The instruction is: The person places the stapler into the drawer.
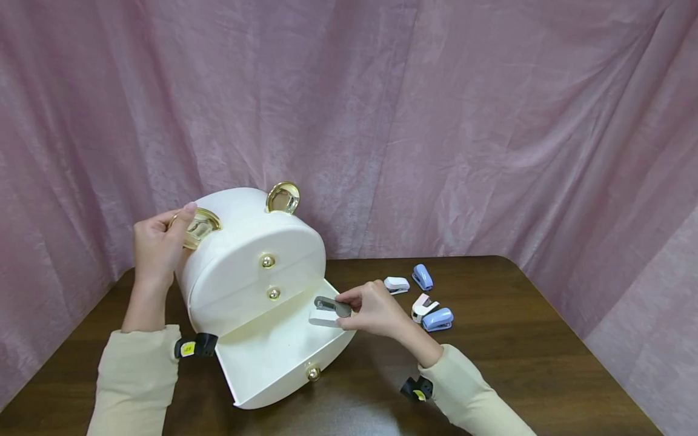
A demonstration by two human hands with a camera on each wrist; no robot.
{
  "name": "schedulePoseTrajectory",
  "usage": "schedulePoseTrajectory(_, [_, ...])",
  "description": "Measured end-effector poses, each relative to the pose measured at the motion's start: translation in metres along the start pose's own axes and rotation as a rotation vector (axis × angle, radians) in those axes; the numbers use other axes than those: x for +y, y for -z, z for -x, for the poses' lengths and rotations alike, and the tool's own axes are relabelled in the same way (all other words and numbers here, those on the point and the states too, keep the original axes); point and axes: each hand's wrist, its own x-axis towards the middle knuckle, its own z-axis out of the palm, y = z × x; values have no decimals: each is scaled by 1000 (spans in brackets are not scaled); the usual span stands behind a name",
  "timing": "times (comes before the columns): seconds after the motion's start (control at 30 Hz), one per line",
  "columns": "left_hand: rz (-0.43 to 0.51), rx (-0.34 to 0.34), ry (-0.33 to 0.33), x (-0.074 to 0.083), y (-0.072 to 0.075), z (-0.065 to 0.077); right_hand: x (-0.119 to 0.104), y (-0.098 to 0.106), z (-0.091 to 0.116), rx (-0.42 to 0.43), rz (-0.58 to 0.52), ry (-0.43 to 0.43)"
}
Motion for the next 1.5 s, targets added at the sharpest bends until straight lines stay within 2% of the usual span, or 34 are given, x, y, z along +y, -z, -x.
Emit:
schedulePoseTrajectory(0.23, [-17, -10, 46, 2, -2, 0, -9, -30, -23, -149, 87, 84])
schedulePoseTrajectory(0.43, [-18, -8, 50, 2, -1, 0, -17, -52, -37, -285, 157, 154])
schedulePoseTrajectory(0.53, [-23, -8, 44, 3, -1, 0, -20, -61, -41, -343, 152, 156])
schedulePoseTrajectory(0.73, [-33, -10, 51, 1, -2, 0, -18, -77, -44, -432, 126, 106])
schedulePoseTrajectory(0.93, [-16, -7, 30, 1, -3, 1, -15, -83, -45, -477, 150, 83])
schedulePoseTrajectory(1.2, [6, -7, 2, 1, -4, 2, -13, -84, -47, -537, 164, -1])
schedulePoseTrajectory(1.5, [20, -3, -2, 2, -4, 3, -15, -81, -45, -520, 161, 1])
